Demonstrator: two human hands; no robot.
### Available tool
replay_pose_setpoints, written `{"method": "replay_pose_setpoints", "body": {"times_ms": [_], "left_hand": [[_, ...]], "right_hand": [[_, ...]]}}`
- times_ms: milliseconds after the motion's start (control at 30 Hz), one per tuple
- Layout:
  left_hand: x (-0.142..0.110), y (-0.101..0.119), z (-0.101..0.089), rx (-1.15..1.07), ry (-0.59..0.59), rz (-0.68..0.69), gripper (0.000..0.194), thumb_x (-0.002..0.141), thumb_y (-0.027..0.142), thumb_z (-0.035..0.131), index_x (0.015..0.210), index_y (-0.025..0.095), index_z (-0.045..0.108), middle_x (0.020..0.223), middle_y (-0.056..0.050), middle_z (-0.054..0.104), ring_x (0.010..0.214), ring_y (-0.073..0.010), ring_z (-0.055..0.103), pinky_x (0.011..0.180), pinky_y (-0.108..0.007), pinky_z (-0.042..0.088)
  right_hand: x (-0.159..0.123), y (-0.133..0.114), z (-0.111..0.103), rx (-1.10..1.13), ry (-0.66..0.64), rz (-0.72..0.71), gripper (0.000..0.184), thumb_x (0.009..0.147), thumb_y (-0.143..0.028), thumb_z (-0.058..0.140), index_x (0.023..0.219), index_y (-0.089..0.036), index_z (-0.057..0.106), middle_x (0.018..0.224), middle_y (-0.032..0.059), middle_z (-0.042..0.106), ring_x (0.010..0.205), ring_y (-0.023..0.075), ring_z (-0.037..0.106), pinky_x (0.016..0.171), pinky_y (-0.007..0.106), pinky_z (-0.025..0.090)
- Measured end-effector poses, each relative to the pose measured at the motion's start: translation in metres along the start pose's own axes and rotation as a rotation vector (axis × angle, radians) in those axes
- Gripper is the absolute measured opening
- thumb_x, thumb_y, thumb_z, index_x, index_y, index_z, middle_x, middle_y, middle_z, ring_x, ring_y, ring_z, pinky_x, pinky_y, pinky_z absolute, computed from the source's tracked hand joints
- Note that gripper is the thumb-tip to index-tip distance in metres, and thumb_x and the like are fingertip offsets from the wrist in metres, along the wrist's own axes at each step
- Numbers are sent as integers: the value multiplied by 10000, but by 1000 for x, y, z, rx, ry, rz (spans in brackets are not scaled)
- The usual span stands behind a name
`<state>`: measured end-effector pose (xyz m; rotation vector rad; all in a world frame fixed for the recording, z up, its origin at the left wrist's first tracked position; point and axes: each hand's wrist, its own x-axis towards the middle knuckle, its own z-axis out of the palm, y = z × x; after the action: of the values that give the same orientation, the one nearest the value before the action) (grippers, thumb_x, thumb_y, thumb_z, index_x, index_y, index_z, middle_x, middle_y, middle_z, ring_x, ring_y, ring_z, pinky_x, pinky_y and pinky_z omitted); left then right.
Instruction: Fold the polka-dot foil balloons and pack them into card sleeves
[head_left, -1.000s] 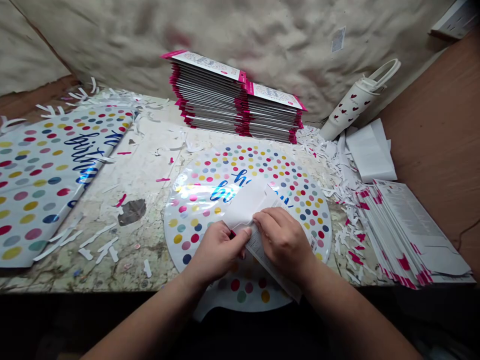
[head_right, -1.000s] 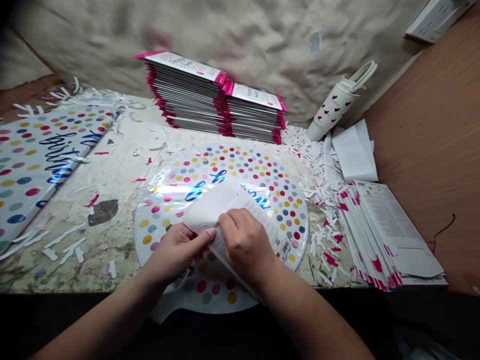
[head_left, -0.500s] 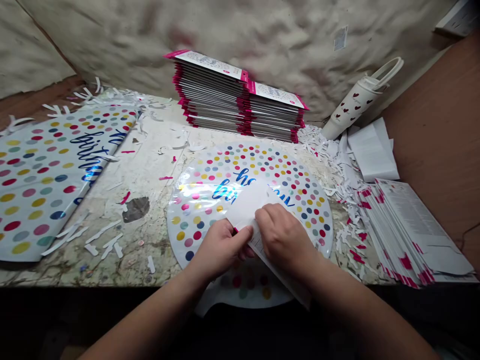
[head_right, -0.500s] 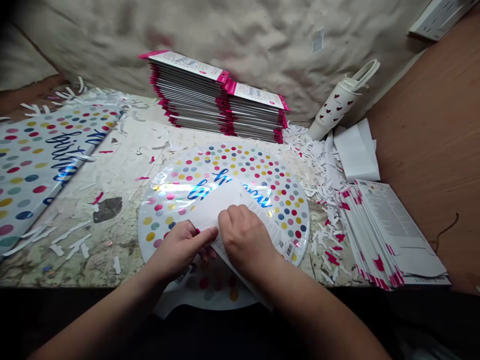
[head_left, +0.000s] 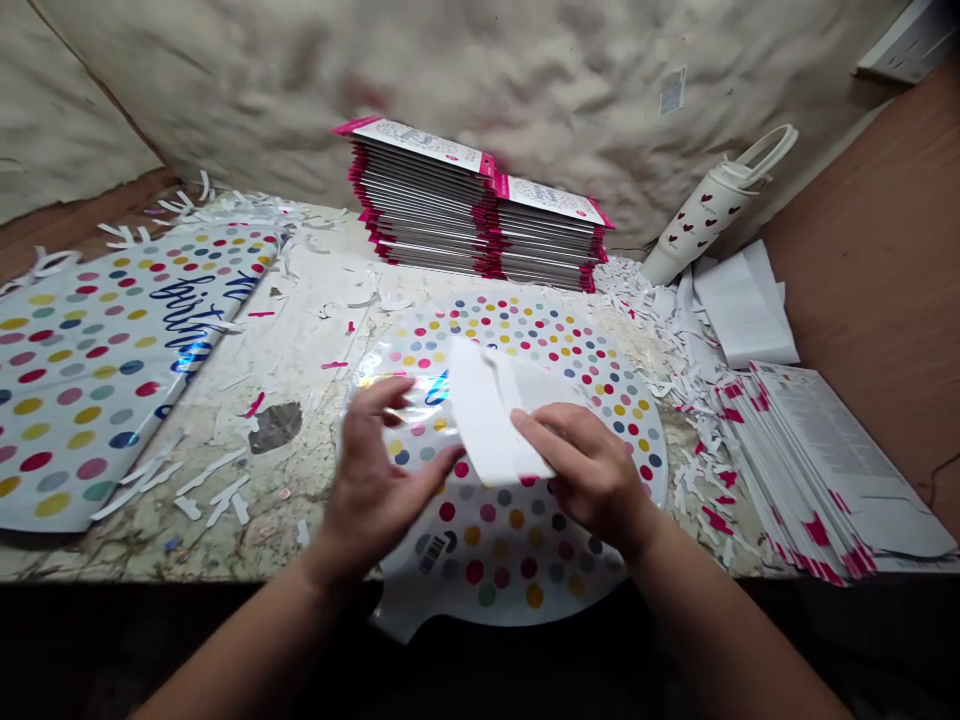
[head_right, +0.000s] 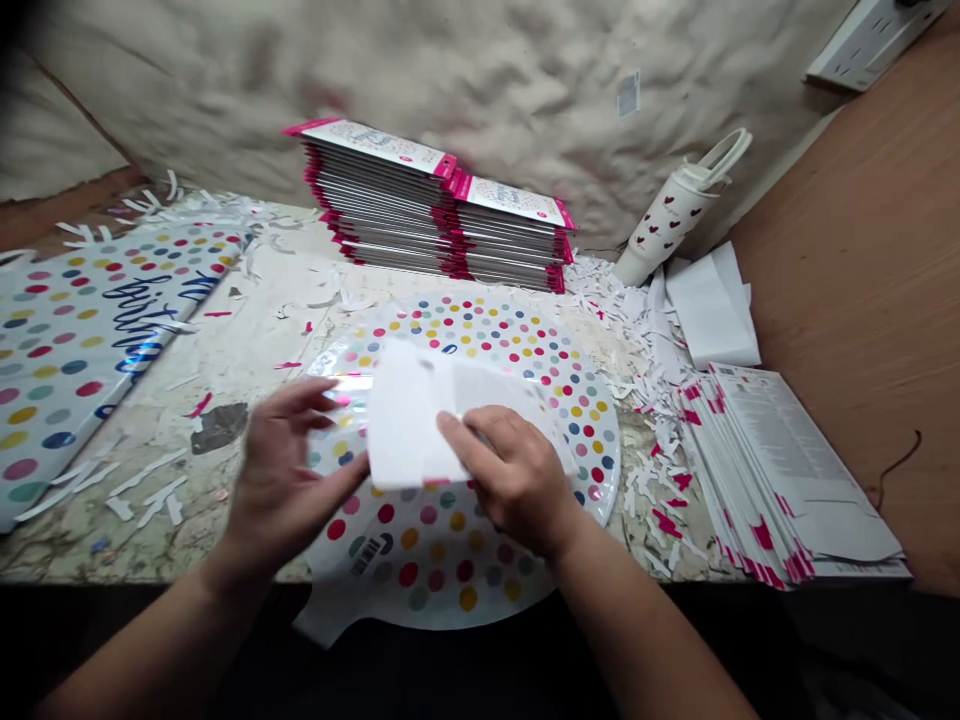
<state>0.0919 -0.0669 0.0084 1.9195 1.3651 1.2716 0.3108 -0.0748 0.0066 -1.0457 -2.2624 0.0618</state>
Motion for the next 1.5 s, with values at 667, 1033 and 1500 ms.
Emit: {"method": "replay_pose_setpoints", "body": {"times_ms": [667, 1033, 1500], "left_hand": [[2, -20, 14, 553, -558, -55, 226, 779, 413, 558, 769, 191, 521, 779, -50, 576, 743, -221, 531, 612, -310, 405], [6, -10, -9, 200, -517, -236, 152, 806, 321, 515, 773, 181, 564, 758, -19, 571, 648, -149, 524, 580, -252, 383], [-17, 2, 31, -1323, -48, -1180, 54, 775, 106, 590, 778, 141, 630, 740, -19, 645, 690, -123, 613, 707, -283, 528]], "right_hand": [[-3, 8, 18, -141, -410, 437, 107, 826, -261, 533, 825, -175, 598, 854, 75, 619, 808, 213, 583, 683, 350, 482], [12, -15, 38, -408, -564, -114, 419, 839, -102, 448, 1254, -83, 494, 1249, 250, 508, 1016, 391, 581, 655, 495, 545], [-5, -25, 21, -233, 72, -288, 217, 807, -43, 546, 1008, -11, 622, 964, 195, 684, 954, 278, 639, 786, 391, 569]]}}
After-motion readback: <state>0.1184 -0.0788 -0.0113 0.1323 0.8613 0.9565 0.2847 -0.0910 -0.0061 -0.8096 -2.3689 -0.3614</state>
